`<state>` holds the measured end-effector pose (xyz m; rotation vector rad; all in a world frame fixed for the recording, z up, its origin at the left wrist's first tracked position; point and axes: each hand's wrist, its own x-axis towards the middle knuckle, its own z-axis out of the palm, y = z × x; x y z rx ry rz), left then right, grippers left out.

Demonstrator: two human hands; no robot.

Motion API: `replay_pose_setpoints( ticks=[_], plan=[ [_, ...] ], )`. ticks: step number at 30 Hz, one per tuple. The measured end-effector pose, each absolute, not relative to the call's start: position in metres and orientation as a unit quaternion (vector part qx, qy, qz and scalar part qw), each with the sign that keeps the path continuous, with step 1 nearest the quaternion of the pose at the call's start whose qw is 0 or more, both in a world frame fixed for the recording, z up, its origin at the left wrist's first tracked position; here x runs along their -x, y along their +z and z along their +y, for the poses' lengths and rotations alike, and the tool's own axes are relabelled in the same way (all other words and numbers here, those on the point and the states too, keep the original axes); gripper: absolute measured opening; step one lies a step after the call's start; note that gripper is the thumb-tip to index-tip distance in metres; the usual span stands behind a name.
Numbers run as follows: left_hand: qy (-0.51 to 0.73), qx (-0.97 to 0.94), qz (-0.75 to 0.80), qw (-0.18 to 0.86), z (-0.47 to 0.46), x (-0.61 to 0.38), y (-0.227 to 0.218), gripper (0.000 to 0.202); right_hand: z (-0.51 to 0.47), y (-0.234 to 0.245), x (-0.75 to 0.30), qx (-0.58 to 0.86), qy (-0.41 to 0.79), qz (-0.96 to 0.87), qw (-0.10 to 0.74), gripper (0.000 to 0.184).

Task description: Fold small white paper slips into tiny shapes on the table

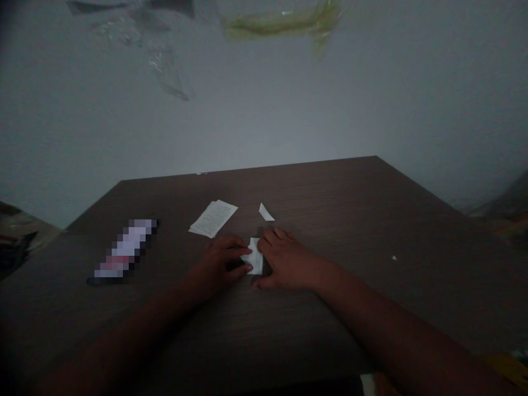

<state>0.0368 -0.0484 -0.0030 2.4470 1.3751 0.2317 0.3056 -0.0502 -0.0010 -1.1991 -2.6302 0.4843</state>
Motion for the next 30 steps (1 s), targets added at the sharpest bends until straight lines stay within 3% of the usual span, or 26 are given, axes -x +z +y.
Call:
replay_pose_setpoints(
  ticks=[4, 6, 30],
  plan=[
    [0.088, -0.857, 0.481, 0.164, -0.049, -0.037, -0.004, 0.042, -0.044, -0.004, -0.309, 0.413, 0.183, -0.882, 0.134, 0.028],
    [0.092, -0.858, 0.477, 0.164, -0.048, -0.036, -0.005, 0.042, -0.041, -0.007, -0.31, 0.42, 0.189, -0.876, 0.143, 0.023],
    [0.083, -0.851, 0.485, 0.185, -0.049, -0.036, -0.003, 0.043, -0.045, -0.008, -0.299, 0.457, 0.177, -0.856, 0.166, 0.025]
  ],
)
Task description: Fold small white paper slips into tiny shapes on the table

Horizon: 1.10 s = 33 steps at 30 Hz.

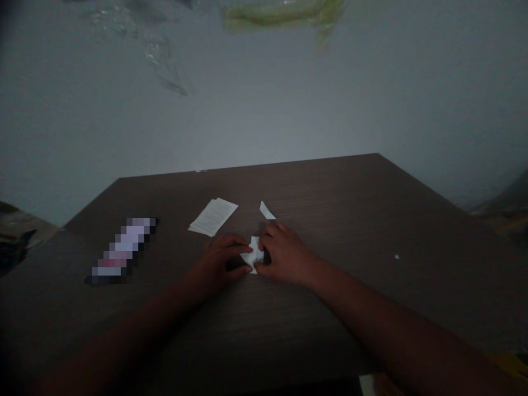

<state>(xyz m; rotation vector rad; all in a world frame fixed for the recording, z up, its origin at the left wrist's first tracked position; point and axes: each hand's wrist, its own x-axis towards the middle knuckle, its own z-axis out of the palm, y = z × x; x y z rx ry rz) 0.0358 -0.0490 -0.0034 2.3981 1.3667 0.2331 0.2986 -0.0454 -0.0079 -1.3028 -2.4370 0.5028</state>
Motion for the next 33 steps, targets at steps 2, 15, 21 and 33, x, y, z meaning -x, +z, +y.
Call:
replay_pose_setpoints(
  ticks=[2, 15, 21, 33],
  plan=[
    [0.088, -0.854, 0.481, 0.181, -0.049, -0.036, -0.005, 0.043, -0.044, -0.01, -0.298, 0.46, 0.173, -0.855, 0.167, 0.026],
    [0.089, -0.861, 0.47, 0.175, -0.048, -0.038, -0.005, 0.043, -0.033, -0.016, -0.293, 0.502, 0.154, -0.835, 0.164, 0.019],
    [0.087, -0.86, 0.471, 0.178, -0.048, -0.036, -0.007, 0.045, -0.035, -0.011, -0.296, 0.481, 0.152, -0.85, 0.154, 0.025],
    [0.065, -0.865, 0.463, 0.179, -0.05, -0.037, 0.003, 0.042, -0.048, -0.011, -0.291, 0.465, 0.116, -0.868, 0.127, 0.038]
  ],
)
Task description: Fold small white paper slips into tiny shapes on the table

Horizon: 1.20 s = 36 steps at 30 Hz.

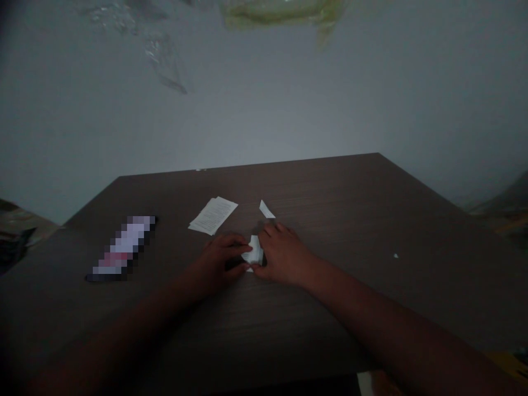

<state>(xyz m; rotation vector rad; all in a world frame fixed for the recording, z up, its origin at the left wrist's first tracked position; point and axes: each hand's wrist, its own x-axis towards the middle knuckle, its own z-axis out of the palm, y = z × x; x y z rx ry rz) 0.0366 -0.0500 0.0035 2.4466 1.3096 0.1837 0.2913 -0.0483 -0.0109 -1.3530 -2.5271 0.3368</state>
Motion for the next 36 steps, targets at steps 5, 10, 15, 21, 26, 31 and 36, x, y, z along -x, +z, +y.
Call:
replay_pose_setpoints(
  ticks=[5, 10, 15, 21, 26, 31, 36],
  plan=[
    [0.07, -0.869, 0.46, 0.169, -0.05, -0.035, 0.002, 0.044, -0.053, -0.007, -0.287, 0.475, 0.115, -0.865, 0.111, 0.051],
    [0.081, -0.86, 0.475, 0.17, -0.048, -0.036, -0.004, 0.042, -0.054, -0.003, -0.289, 0.467, 0.119, -0.868, 0.115, 0.058],
    [0.104, -0.863, 0.466, 0.166, -0.047, -0.035, -0.011, 0.041, -0.044, -0.003, -0.302, 0.463, 0.152, -0.86, 0.148, 0.037],
    [0.104, -0.872, 0.447, 0.17, -0.046, -0.033, -0.015, 0.042, -0.035, -0.022, -0.302, 0.469, 0.125, -0.849, 0.209, 0.022],
    [0.111, -0.873, 0.442, 0.176, -0.045, -0.035, -0.012, 0.041, -0.027, -0.035, -0.296, 0.497, 0.125, -0.828, 0.23, 0.021],
    [0.111, -0.872, 0.444, 0.173, -0.045, -0.036, -0.011, 0.039, -0.015, -0.036, -0.294, 0.535, 0.155, -0.794, 0.244, 0.029],
    [0.107, -0.87, 0.45, 0.172, -0.042, -0.038, -0.014, 0.041, -0.006, -0.037, -0.291, 0.579, 0.15, -0.761, 0.251, 0.038]
  ],
)
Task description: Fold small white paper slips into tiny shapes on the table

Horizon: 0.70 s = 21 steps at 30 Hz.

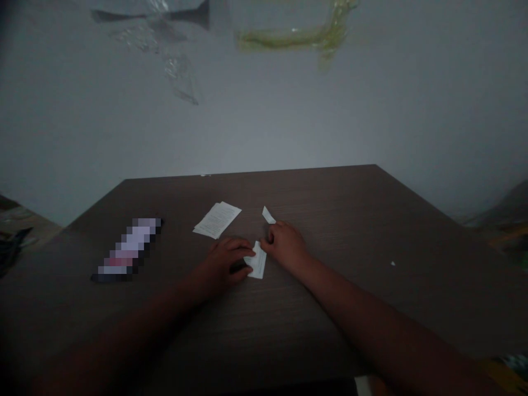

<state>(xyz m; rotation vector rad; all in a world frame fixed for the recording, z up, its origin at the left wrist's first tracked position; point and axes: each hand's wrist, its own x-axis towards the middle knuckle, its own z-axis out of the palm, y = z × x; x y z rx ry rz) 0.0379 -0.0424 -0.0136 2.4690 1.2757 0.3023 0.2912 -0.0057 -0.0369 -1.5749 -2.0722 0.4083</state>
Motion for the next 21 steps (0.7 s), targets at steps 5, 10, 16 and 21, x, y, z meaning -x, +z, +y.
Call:
replay_pose_setpoints(
  ticks=[5, 10, 16, 21],
  plan=[
    [0.123, -0.875, 0.437, 0.167, -0.043, -0.035, -0.013, 0.039, -0.005, -0.035, -0.293, 0.581, 0.154, -0.759, 0.251, 0.026],
    [0.13, -0.883, 0.426, 0.149, -0.04, -0.033, -0.016, 0.039, -0.01, -0.033, -0.304, 0.511, 0.184, -0.801, 0.251, 0.011],
    [0.122, -0.872, 0.448, 0.156, -0.036, -0.032, -0.019, 0.053, -0.013, -0.038, -0.305, 0.482, 0.191, -0.817, 0.254, 0.005],
    [0.141, -0.869, 0.444, 0.165, -0.036, -0.029, -0.019, 0.062, -0.011, -0.04, -0.302, 0.491, 0.224, -0.79, 0.29, 0.01]
  ],
)
